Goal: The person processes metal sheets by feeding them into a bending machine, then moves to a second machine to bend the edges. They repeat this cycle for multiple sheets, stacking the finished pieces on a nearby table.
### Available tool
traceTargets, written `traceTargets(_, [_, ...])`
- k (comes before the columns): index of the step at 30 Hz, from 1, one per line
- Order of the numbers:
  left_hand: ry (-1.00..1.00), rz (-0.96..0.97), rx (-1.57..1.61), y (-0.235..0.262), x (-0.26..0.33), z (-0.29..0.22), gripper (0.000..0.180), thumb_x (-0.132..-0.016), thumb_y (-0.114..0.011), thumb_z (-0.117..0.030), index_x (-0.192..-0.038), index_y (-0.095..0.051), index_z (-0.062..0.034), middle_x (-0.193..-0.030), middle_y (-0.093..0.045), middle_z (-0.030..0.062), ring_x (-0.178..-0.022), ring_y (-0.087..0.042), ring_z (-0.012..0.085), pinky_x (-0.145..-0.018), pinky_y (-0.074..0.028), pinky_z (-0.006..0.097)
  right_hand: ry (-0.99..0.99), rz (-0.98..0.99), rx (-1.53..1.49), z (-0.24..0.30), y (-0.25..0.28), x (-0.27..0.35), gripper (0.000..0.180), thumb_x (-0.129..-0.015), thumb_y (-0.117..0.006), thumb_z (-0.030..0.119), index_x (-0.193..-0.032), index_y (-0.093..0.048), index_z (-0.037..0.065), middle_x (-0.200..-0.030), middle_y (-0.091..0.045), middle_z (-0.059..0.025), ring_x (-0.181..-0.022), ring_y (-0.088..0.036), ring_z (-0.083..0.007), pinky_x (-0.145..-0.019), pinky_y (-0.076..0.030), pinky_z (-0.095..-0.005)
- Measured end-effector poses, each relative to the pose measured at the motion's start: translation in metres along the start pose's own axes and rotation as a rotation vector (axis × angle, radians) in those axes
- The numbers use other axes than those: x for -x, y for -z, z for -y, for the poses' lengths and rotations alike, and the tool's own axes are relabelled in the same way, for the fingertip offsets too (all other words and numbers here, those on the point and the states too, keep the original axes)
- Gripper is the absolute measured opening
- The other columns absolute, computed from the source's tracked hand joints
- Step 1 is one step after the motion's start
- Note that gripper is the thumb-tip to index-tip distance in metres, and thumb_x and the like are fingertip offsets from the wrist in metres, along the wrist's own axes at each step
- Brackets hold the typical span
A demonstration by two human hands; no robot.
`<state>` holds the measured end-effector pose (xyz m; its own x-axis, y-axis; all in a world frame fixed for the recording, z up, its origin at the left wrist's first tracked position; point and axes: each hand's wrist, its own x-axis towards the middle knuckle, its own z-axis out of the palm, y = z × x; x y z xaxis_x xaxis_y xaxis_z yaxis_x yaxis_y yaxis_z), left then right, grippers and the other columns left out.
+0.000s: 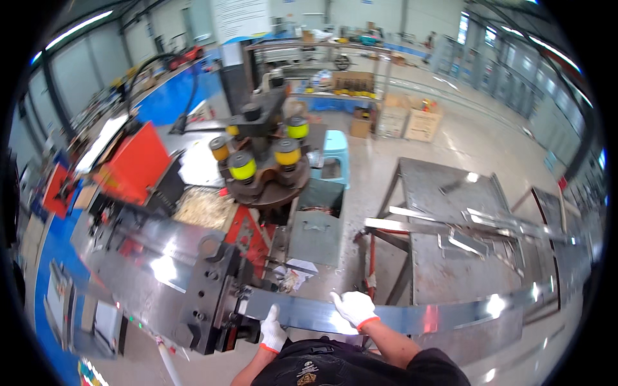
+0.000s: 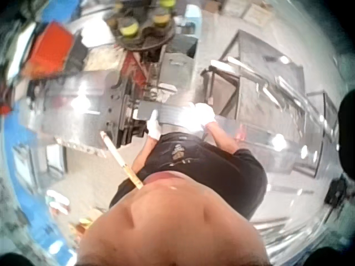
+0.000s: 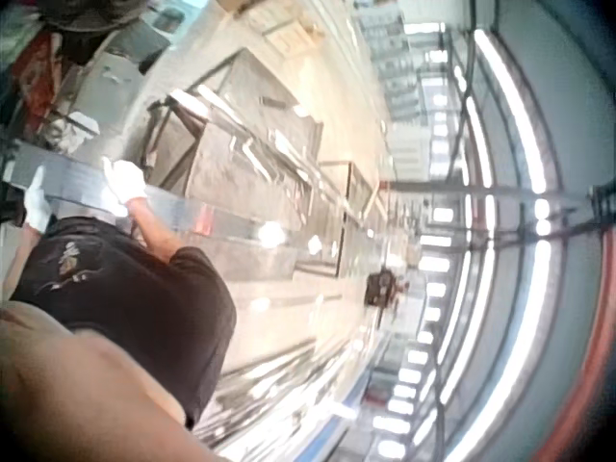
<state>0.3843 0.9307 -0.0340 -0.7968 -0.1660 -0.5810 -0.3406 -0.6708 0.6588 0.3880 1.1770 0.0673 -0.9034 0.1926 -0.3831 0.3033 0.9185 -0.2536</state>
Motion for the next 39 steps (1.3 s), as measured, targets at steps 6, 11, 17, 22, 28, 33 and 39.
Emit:
traceTargets(6, [0.054, -0.021, -0.041, 0.012, -0.013, 0.006, 0.035, -0.093, -0.077, -0.028, -0.12, -0.066, -0.0107, -0.11, -0.07, 0.0027, -0.093, -0.067, 0.0211, -0.074, -0.054, 0.04, 0.053, 0.05, -0.083, -0.005, 0.011, 0.007, 0.077, -0.106, -0.031, 0.057, -0.08, -0.075, 0.0, -0.062, -0.067, -0.0197, -0.069, -0.071, -0.0391, -0.075, -0.057, -0.0481])
traceTargets(11, [0.03, 0.015, -0.042, 0.014, -0.013, 0.006, 0.035, -0.087, -0.083, -0.026, -0.115, -0.067, -0.0115, -0.106, -0.07, 0.0009, -0.087, -0.066, 0.0199, -0.065, -0.05, 0.04, 0.056, 0.064, -0.1, -0.005, 0.015, 0.009, 0.076, -0.105, -0.032, 0.057, -0.08, -0.076, 0.0, -0.065, -0.068, -0.0206, -0.071, -0.072, -0.039, -0.075, -0.057, -0.0477])
traceTargets(17, [0.033, 0.024, 0.018, 0.021, -0.022, 0.012, 0.031, -0.088, -0.081, -0.023, -0.114, -0.068, -0.0124, -0.103, -0.07, 0.0013, -0.082, -0.068, 0.0186, -0.06, -0.051, 0.036, 0.081, 0.007, -0.082, -0.005, -0.006, 0.0, 0.075, -0.104, -0.034, 0.057, -0.082, -0.076, -0.001, -0.075, -0.071, -0.0237, -0.079, -0.072, -0.0411, -0.081, -0.056, -0.0491])
traceTargets(22, [0.074, 0.005, -0.04, 0.014, -0.014, 0.009, 0.031, -0.088, -0.082, -0.031, -0.111, -0.068, -0.0144, -0.097, -0.07, -0.0012, -0.071, -0.063, 0.0127, -0.054, -0.043, 0.029, 0.043, -0.048, -0.025, -0.008, -0.021, -0.006, 0.076, -0.104, -0.035, 0.057, -0.08, -0.076, -0.003, -0.078, -0.071, -0.026, -0.081, -0.072, -0.0429, -0.083, -0.055, -0.0495])
traceTargets(28, [0.078, 0.083, -0.036, 0.017, -0.013, 0.008, 0.038, -0.09, -0.08, -0.034, -0.118, -0.068, -0.0107, -0.106, -0.072, 0.002, -0.088, -0.068, 0.0163, -0.069, -0.053, 0.034, 0.039, -0.063, 0.017, -0.002, -0.011, -0.005, 0.073, -0.102, -0.037, 0.059, -0.085, -0.077, 0.0, -0.083, -0.072, -0.0247, -0.085, -0.072, -0.042, -0.084, -0.055, -0.0483])
traceTargets(33, [0.07, 0.023, -0.083, 0.004, -0.003, -0.002, 0.032, -0.093, -0.076, -0.035, -0.114, -0.069, -0.0121, -0.102, -0.072, -0.0007, -0.085, -0.066, 0.015, -0.069, -0.05, 0.034, -0.081, -0.073, 0.003, -0.001, -0.021, -0.007, 0.07, -0.1, -0.04, 0.062, -0.091, -0.079, 0.006, -0.093, -0.075, -0.0212, -0.093, -0.072, -0.0408, -0.087, -0.055, -0.0488])
traceTargets(39, [0.104, 0.091, -0.622, 0.022, 0.018, -0.022, 0.069, -0.087, -0.071, -0.064, -0.118, -0.069, -0.0028, -0.097, -0.069, 0.0036, -0.07, -0.059, 0.0127, -0.061, -0.051, 0.031, -0.116, -0.123, -0.015, 0.007, -0.025, -0.006, 0.069, -0.1, -0.042, 0.063, -0.094, -0.079, 0.004, -0.095, -0.075, -0.0217, -0.094, -0.072, -0.0407, -0.086, -0.054, -0.0501])
